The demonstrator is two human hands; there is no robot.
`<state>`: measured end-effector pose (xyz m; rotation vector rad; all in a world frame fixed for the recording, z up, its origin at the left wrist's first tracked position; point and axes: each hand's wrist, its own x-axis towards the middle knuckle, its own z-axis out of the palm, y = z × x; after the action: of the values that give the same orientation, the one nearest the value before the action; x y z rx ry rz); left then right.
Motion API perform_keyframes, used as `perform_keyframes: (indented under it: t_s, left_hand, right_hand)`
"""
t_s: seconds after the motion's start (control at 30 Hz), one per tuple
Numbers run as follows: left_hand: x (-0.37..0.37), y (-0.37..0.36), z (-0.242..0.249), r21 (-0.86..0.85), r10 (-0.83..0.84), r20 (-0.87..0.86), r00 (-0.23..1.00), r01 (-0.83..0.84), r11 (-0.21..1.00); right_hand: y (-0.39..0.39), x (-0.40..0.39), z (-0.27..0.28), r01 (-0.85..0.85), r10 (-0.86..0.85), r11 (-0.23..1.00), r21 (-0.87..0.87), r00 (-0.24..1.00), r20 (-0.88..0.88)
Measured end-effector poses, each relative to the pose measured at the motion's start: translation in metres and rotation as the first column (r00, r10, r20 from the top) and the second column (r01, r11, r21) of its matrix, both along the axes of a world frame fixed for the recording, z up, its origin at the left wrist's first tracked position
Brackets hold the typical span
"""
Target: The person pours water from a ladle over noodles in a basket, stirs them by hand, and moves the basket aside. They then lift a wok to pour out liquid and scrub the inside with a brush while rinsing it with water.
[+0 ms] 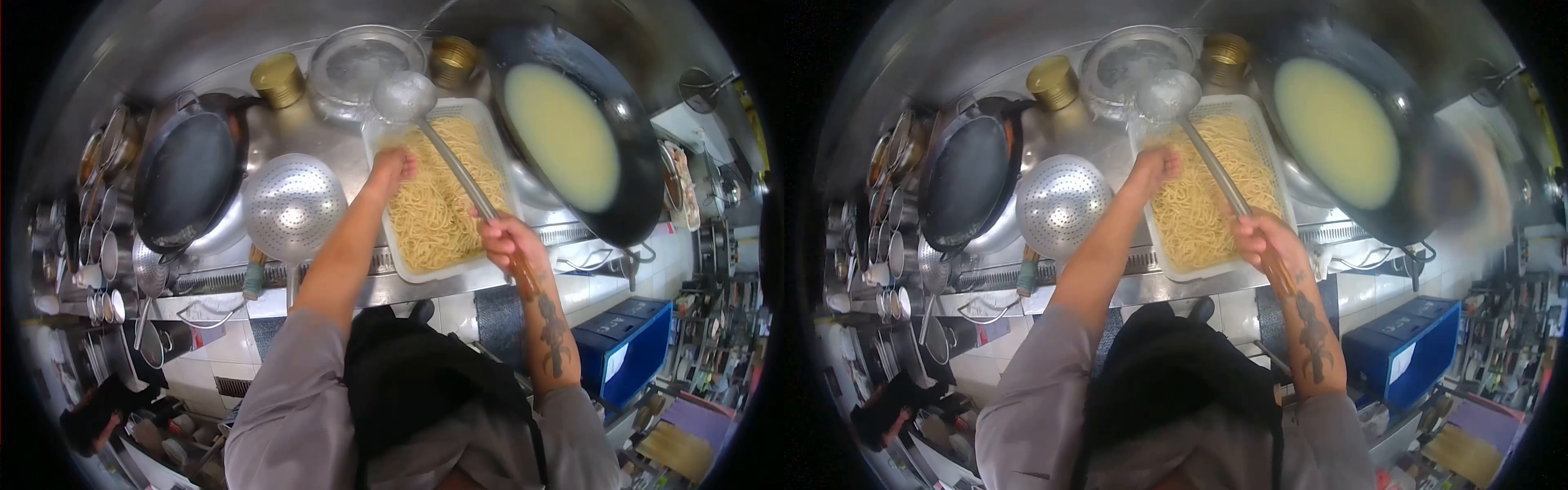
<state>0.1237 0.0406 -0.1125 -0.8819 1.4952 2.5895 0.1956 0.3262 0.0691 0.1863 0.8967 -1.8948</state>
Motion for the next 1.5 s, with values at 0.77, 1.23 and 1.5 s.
perform_keyframes:
  t_s: [0.77,1.23,1.5]
  left_hand:
    - [0.038,-0.026,-0.053,-0.923,0.115,-0.221,0.968,-0.246,0.296]
    - [0.022,-0.052,-0.06,-0.934,0.047,-0.155,0.987,-0.162,0.318]
    - [0.109,0.041,0.002,-0.942,-0.269,-0.33,0.905,-0.334,0.032]
  right_hand:
    - [0.11,0.102,-0.057,0.563,0.913,0.077,0.823,0.291,-0.284]
    - [0.152,0.17,0.04,0.497,0.84,0.166,0.852,0.381,-0.386]
    - [0.145,0.147,-0.023,0.607,0.812,0.257,0.752,0.287,-0.509]
